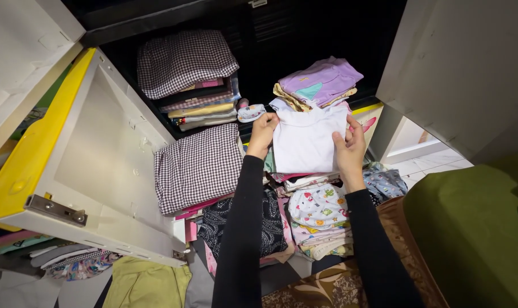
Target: The recorder is seen organizing clothes in a cabinet and on a bed.
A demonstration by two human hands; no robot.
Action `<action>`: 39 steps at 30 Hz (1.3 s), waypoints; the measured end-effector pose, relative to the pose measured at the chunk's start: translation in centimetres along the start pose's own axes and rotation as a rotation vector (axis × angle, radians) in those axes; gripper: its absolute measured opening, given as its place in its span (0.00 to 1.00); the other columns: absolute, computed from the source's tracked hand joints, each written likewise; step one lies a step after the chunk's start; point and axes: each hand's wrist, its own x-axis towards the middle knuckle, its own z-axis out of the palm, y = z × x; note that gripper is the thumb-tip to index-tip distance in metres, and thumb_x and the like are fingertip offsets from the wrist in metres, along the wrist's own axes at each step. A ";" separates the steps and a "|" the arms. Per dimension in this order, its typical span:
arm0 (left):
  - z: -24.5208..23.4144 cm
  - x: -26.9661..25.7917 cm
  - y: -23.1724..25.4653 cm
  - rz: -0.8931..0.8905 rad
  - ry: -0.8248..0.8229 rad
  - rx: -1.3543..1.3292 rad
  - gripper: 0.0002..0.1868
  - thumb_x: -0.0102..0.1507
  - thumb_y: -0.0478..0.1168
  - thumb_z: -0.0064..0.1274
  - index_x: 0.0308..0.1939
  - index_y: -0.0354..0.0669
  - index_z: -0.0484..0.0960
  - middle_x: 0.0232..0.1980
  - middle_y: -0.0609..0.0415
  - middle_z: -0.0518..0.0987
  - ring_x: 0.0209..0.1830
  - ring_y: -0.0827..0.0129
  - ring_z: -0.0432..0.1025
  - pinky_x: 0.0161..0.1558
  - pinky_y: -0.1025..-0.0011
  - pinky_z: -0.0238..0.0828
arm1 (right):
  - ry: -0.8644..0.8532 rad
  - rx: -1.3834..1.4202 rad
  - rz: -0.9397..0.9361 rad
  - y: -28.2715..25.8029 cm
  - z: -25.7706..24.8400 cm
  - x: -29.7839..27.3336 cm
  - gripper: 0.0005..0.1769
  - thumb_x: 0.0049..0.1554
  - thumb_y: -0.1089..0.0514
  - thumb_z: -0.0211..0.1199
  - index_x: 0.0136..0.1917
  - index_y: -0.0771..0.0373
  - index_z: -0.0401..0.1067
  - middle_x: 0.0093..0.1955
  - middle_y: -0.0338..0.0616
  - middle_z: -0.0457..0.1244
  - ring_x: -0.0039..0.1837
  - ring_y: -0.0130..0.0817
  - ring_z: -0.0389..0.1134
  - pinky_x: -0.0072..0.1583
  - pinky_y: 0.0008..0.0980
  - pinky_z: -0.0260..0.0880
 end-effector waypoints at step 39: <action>9.1 10.1 0.1 0.717 -0.153 1.616 0.21 0.58 0.30 0.55 0.55 0.44 0.81 0.62 0.51 0.80 0.63 0.56 0.73 0.55 0.53 0.72 | 0.033 -0.807 0.060 2.5 -2.2 0.4 0.23 0.56 0.57 0.65 0.65 0.58 0.73 0.57 0.51 0.70 0.58 0.43 0.71 0.55 0.38 0.70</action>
